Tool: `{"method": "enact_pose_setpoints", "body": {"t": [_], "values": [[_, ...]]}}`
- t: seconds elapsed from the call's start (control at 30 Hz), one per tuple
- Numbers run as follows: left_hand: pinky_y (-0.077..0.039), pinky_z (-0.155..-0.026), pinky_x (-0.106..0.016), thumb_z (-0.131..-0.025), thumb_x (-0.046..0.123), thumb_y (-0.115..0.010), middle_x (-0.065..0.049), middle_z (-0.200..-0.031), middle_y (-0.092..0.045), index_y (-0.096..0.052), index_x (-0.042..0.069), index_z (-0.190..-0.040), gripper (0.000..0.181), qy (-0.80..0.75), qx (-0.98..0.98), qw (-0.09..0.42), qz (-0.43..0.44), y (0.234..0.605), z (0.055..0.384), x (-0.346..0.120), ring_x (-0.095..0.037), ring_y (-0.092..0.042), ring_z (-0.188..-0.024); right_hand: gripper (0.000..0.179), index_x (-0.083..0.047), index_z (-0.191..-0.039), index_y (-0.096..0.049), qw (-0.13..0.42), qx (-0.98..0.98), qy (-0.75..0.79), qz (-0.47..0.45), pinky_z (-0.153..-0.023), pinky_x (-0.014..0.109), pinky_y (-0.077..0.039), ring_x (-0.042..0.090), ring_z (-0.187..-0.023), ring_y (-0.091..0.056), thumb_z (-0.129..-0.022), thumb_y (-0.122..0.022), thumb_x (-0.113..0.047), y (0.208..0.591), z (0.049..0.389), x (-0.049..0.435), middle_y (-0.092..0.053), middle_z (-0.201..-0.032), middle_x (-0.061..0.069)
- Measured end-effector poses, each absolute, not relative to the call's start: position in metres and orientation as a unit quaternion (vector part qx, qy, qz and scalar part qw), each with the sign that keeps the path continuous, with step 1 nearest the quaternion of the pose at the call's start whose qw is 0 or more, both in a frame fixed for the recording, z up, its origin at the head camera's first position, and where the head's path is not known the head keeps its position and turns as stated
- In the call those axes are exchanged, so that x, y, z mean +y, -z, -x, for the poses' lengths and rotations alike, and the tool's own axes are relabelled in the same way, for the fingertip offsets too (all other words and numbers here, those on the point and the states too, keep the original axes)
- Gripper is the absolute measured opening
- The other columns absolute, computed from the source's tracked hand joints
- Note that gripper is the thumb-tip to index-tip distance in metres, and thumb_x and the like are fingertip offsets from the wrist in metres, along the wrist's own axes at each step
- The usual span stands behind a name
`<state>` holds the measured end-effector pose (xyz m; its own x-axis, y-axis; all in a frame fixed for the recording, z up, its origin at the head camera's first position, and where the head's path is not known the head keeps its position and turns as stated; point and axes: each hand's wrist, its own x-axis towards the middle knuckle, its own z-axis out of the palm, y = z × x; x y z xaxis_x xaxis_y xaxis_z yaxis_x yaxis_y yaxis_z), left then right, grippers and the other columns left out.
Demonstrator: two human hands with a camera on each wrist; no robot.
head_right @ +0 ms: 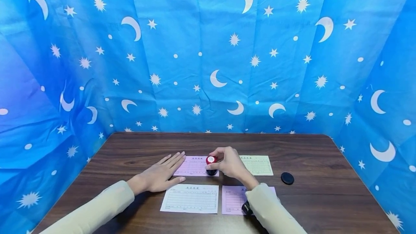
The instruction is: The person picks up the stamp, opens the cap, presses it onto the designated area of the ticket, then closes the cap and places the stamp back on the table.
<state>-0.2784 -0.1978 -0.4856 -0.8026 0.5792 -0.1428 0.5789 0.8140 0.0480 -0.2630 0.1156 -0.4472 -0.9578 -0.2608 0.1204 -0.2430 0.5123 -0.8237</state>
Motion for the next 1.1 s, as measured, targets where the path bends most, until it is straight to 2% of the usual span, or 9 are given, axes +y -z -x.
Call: {"method": "enact_pose_setpoints", "body": {"t": [0.3,0.67,0.97,1.1], "values": [[-0.014,-0.136,-0.051,-0.102,0.079,-0.025,-0.001,-0.180,-0.007,-0.012,0.019,-0.171,0.093,-0.007,0.949,0.076,-0.304,0.486,0.279,-0.200,-0.023,-0.010,-0.168,0.029,-0.017,-0.106,-0.082,0.007,0.875,0.462,0.146,-0.075,0.029,-0.057,0.013,-0.087,-0.068,-0.079,-0.094,-0.020,0.444,0.263,0.114,-0.079,-0.100,0.000],[-0.015,-0.136,-0.053,-0.103,0.077,-0.028,-0.003,-0.180,-0.009,-0.014,0.017,-0.170,0.091,-0.020,0.947,0.073,-0.313,0.484,0.278,-0.199,-0.025,-0.012,-0.167,0.027,-0.012,-0.104,-0.081,0.006,0.899,0.417,0.136,-0.075,0.029,-0.054,0.011,-0.083,-0.066,-0.080,-0.092,-0.016,0.435,0.260,0.108,-0.078,-0.093,-0.002],[-0.016,-0.136,-0.052,-0.103,0.077,-0.026,-0.002,-0.180,-0.010,-0.014,0.017,-0.170,0.091,-0.014,0.947,0.069,-0.313,0.486,0.279,-0.197,-0.024,-0.012,-0.167,0.030,-0.009,-0.105,-0.080,0.043,0.902,0.413,0.118,-0.078,0.028,-0.059,0.013,-0.084,-0.066,-0.079,-0.093,-0.012,0.431,0.262,0.105,-0.078,-0.094,0.001],[-0.015,-0.136,-0.052,-0.103,0.077,-0.027,-0.002,-0.180,-0.010,-0.015,0.017,-0.170,0.091,-0.018,0.948,0.073,-0.310,0.485,0.278,-0.197,-0.024,-0.012,-0.167,0.030,-0.008,-0.104,-0.080,0.043,0.908,0.397,0.127,-0.077,0.029,-0.059,0.013,-0.084,-0.065,-0.079,-0.093,-0.013,0.428,0.261,0.104,-0.077,-0.093,0.002]]}}
